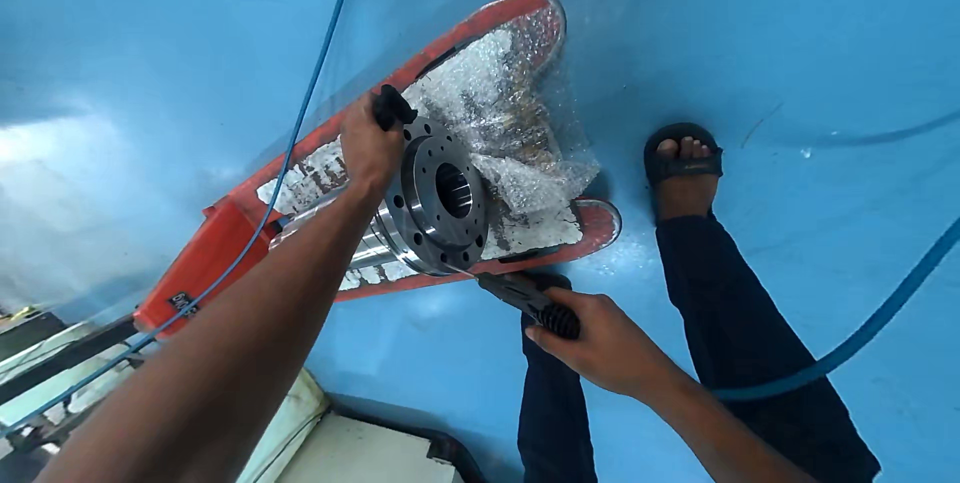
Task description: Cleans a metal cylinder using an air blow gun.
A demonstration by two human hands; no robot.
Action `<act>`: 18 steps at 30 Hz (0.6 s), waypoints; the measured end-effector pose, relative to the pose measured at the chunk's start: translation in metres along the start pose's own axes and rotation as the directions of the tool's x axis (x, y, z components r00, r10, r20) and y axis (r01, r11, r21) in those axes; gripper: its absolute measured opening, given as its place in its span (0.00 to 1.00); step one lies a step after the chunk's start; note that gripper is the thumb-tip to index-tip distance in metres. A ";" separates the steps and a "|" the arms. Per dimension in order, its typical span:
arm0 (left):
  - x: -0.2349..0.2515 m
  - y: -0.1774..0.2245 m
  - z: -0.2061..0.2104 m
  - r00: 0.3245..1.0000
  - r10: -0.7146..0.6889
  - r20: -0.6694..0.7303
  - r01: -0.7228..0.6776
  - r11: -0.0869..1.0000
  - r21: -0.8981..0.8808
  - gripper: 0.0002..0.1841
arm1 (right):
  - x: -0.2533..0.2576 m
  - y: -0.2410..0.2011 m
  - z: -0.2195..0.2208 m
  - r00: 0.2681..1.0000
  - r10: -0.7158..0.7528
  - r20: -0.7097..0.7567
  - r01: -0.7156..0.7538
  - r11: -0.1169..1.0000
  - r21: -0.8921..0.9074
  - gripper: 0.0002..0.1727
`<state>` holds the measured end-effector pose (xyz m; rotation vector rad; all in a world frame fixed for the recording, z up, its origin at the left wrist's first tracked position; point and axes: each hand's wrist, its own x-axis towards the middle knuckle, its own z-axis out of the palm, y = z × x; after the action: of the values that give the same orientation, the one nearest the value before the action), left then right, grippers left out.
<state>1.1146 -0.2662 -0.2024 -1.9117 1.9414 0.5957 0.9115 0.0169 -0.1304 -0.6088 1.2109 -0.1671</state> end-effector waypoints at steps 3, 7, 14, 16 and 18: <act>0.001 -0.001 0.000 1.000 -0.001 0.003 0.001 1.000 -0.002 0.15 | 0.008 0.001 0.005 1.000 0.007 0.010 -0.007 1.000 0.012 0.15; 0.002 -0.001 0.001 1.000 -0.004 0.008 0.004 1.000 -0.001 0.15 | 0.010 0.000 0.017 1.000 0.004 -0.009 -0.004 1.000 -0.031 0.19; 0.001 -0.001 -0.002 1.000 0.004 0.029 -0.004 1.000 -0.019 0.14 | -0.012 -0.006 0.029 0.973 -0.087 -0.215 0.030 0.966 -0.257 0.16; 0.000 0.001 -0.002 1.000 -0.009 0.030 0.009 1.000 -0.008 0.15 | -0.015 -0.008 0.025 0.974 -0.106 -0.202 0.058 0.972 -0.229 0.17; 0.001 0.001 -0.001 1.000 -0.013 0.027 0.013 1.000 0.000 0.14 | -0.014 -0.010 0.022 0.968 -0.146 -0.203 0.111 0.979 -0.171 0.17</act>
<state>1.1136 -0.2677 -0.2017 -1.9051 1.9112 0.6155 0.9283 0.0226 -0.1093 -0.8259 1.4030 -0.2531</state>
